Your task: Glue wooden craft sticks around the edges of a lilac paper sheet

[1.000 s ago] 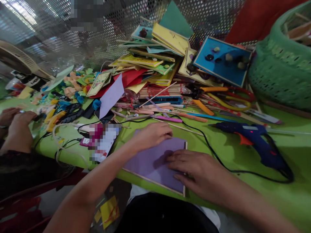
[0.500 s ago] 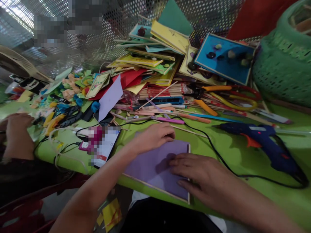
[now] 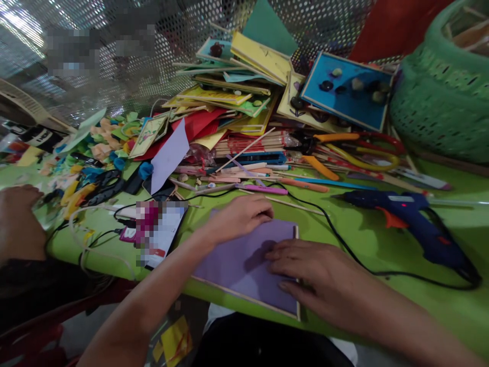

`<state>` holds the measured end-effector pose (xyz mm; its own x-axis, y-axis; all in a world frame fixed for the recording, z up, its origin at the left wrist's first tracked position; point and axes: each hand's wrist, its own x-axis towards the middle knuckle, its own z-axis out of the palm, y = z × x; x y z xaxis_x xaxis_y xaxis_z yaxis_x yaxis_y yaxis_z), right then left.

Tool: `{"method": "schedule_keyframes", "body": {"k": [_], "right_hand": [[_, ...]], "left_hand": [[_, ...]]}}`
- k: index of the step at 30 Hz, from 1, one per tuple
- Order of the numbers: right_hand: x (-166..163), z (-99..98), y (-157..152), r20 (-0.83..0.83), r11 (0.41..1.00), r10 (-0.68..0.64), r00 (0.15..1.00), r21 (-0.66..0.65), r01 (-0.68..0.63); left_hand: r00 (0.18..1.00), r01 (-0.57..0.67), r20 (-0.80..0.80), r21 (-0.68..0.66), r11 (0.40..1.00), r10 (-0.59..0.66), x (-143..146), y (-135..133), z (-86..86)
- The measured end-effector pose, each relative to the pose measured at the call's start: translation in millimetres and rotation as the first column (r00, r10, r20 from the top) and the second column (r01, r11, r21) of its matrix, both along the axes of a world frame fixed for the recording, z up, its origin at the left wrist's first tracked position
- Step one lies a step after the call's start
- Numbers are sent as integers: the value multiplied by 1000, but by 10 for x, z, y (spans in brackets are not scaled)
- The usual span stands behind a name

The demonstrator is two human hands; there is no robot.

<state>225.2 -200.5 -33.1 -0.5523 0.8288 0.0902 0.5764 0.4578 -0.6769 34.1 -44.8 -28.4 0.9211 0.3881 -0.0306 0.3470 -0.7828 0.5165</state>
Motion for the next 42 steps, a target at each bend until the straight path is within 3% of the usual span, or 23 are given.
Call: {"method": "schedule_keyframes", "body": {"k": [11,23,30,42], "right_hand": [[-10,-4,-12,-9,1000,-7,1000,5,7],[-10,13,-1,3,1000,4,1000,15,-4],[-11,39,8,8,1000,12,1000,-2,-12],[2,16,-22,2,999,-6,1000,45,6]], "left_hand": [[999,32,-14,-20,999,-32,1,37,72],[995,6,-100,139,990,8,42,-50,56],[997,53,-60,52,997,-50,-4,23,81],[992,67,-123,315,947,-29,-19,-132,83]]}}
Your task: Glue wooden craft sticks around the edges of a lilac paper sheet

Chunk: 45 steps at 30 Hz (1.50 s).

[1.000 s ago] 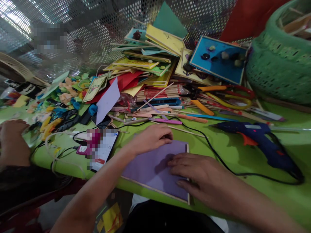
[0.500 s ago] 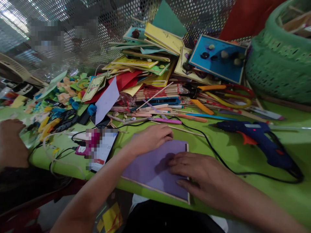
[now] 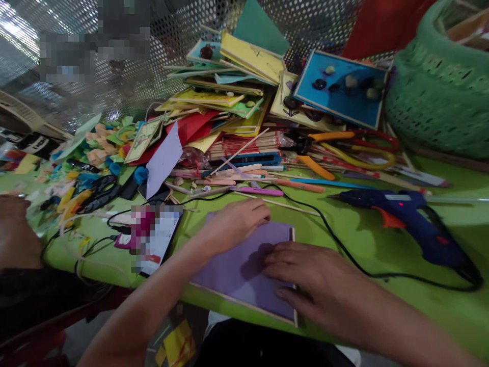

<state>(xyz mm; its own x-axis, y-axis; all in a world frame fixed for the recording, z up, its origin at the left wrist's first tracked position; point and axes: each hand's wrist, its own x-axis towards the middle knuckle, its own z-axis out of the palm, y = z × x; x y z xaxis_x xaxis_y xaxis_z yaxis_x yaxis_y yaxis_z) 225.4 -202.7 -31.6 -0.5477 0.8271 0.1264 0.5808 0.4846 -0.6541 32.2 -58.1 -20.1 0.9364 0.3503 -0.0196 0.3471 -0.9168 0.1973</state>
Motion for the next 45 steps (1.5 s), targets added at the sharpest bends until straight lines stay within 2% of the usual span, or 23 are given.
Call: {"method": "schedule_keyframes", "body": {"k": [7,11,13,18,21,28,45], "right_hand": [[3,-1,6,13,1000,12,1000,-8,-11],[8,9,8,14,1000,14,1000,5,-14],[12,10,8,33,1000,21,999,22,-22],[5,19,11,56,1000,23,998,19,-24],[4,18,7,64,1000,23,998,17,-24],[8,1,12,12,1000,9,1000,-1,-9],[-2,26,23,-9,998,2,1000,-62,-3]], "left_hand": [[998,-43,33,-126,991,47,26,91,-56],[997,-26,65,-187,982,39,8,127,-55],[998,-23,59,-167,986,34,-1,98,-33],[999,-33,-30,-8,999,33,13,-32,37],[997,-42,-59,20,999,43,28,-51,33],[996,-74,-46,-27,997,73,36,17,-49],[991,-134,-15,-117,984,133,58,37,-37]]}}
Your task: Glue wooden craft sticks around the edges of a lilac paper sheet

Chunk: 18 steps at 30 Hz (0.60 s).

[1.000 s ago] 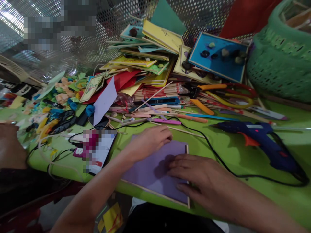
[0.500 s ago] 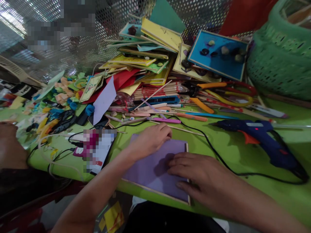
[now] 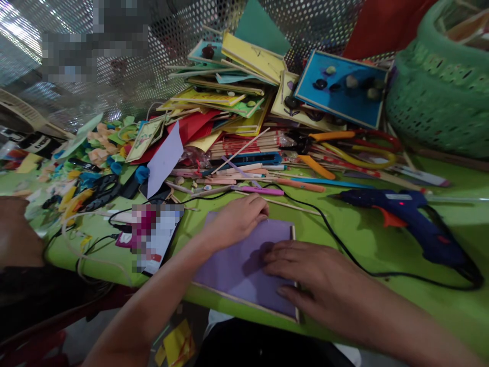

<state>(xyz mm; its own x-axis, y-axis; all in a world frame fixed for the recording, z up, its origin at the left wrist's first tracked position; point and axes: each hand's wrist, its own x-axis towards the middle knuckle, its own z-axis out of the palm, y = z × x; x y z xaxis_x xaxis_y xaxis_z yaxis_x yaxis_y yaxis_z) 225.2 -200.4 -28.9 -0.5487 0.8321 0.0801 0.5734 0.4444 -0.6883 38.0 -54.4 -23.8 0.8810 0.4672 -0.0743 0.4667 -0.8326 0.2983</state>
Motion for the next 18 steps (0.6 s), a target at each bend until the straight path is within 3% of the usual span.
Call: {"method": "schedule_keyframes", "body": {"k": [7,12,18], "right_hand": [[-12,40,18,0,1000,7,1000,9,-7],[-13,33,13,-4,1000,9,1000,15,-9],[-15,28,-2,-10,999,-19,1000,31,20]], "left_hand": [[1000,-11,-8,-21,1000,11,1,18,19],[998,50,50,-81,995,-46,-43,63,28],[992,122,-5,147,982,-122,-41,-64,51]]}}
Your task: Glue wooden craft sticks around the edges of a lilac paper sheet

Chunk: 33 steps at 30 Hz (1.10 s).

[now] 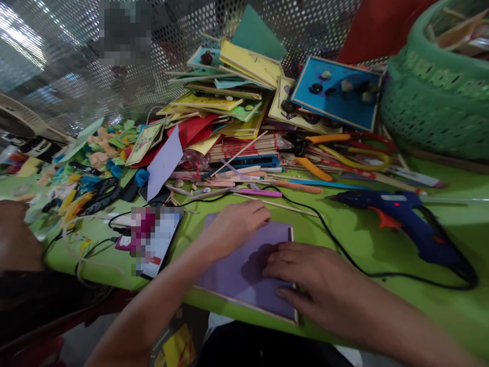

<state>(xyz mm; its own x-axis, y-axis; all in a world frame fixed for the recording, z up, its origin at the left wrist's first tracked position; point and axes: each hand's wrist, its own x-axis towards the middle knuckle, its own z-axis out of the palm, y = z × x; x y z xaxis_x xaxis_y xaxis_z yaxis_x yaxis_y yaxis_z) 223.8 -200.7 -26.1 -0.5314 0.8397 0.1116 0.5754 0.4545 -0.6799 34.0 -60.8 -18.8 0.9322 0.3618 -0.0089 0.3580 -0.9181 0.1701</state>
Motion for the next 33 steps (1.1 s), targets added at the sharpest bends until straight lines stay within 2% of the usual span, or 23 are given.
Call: {"method": "schedule_keyframes", "body": {"k": [4,9,23,33], "right_hand": [[1,8,-2,-6,1000,-10,1000,7,10],[6,16,16,5,1000,11,1000,25,-11],[14,24,42,17,999,25,1000,38,-26],[20,7,32,-17,1000,16,1000,10,-16]], "left_hand": [[998,14,-65,95,995,-8,29,-55,-1],[997,-21,-71,98,995,28,32,-40,-52],[988,-143,-62,-23,990,141,73,-7,-57],[985,-155,33,-221,963,167,21,91,-47]]}}
